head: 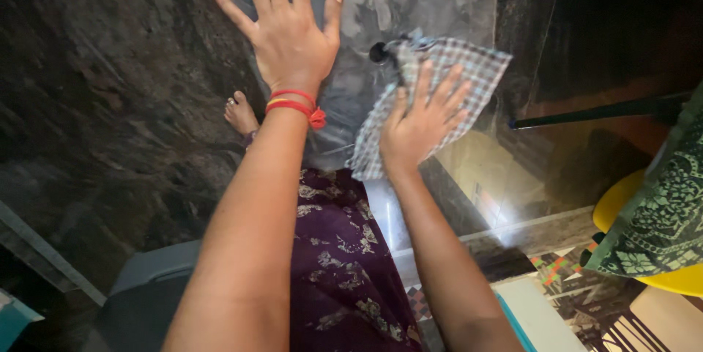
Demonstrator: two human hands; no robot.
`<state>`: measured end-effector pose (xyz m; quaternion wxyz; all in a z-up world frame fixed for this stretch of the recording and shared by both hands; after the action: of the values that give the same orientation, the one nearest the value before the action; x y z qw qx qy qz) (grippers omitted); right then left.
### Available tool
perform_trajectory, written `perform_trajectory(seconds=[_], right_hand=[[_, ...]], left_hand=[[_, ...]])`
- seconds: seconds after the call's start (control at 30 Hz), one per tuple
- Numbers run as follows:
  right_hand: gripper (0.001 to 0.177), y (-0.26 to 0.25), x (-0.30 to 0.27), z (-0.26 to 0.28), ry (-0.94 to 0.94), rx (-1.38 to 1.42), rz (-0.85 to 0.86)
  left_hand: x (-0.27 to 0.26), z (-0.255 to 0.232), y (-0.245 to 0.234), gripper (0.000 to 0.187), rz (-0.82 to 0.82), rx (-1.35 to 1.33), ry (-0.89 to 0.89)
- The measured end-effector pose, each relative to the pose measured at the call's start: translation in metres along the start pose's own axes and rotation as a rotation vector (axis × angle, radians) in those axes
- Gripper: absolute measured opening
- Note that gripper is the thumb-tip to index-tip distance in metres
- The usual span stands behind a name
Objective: The person wipes down all sides of a plastic stool with a checkered cloth, moves it across the room, folds the cloth, and places a purple cushion inside a red tub.
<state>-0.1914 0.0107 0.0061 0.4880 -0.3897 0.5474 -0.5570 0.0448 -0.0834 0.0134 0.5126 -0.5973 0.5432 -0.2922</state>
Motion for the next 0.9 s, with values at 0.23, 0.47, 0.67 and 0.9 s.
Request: perform_trajectory(seconds=[0.23, 0.47, 0.67, 0.9], right_hand=[[0.058, 0.002, -0.032, 0.056, -0.172, 0.090, 0.082], [0.059, 0.006, -0.008, 0.085, -0.268, 0.071, 0.115], [0.053, -0.010, -0.015, 0.088, -0.531, 0.480, -0.076], [0.054, -0.021, -0.024, 0.109, -0.742, 0.332, 0.005]], left_hand=[[-0.001, -0.002, -0.002, 0.068, -0.015, 0.002, -0.006], [-0.002, 0.001, 0.001, 0.073, 0.009, -0.036, 0.007], [-0.001, 0.001, 0.006, 0.065, -0.103, 0.006, 0.030], [0.000, 0.002, 0.016, 0.064, -0.081, 0.009, 0.025]])
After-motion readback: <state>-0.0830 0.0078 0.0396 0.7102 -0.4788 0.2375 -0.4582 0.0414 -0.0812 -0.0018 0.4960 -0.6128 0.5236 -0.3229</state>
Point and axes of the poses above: each hand's wrist, its own x-axis towards the middle knuckle, its own y-axis out of the palm, z = x × y, the point moved 8 cm from there along x, towards the middle knuckle, and after that the axes turned 3 degrees about y, right-handed, at the moved point
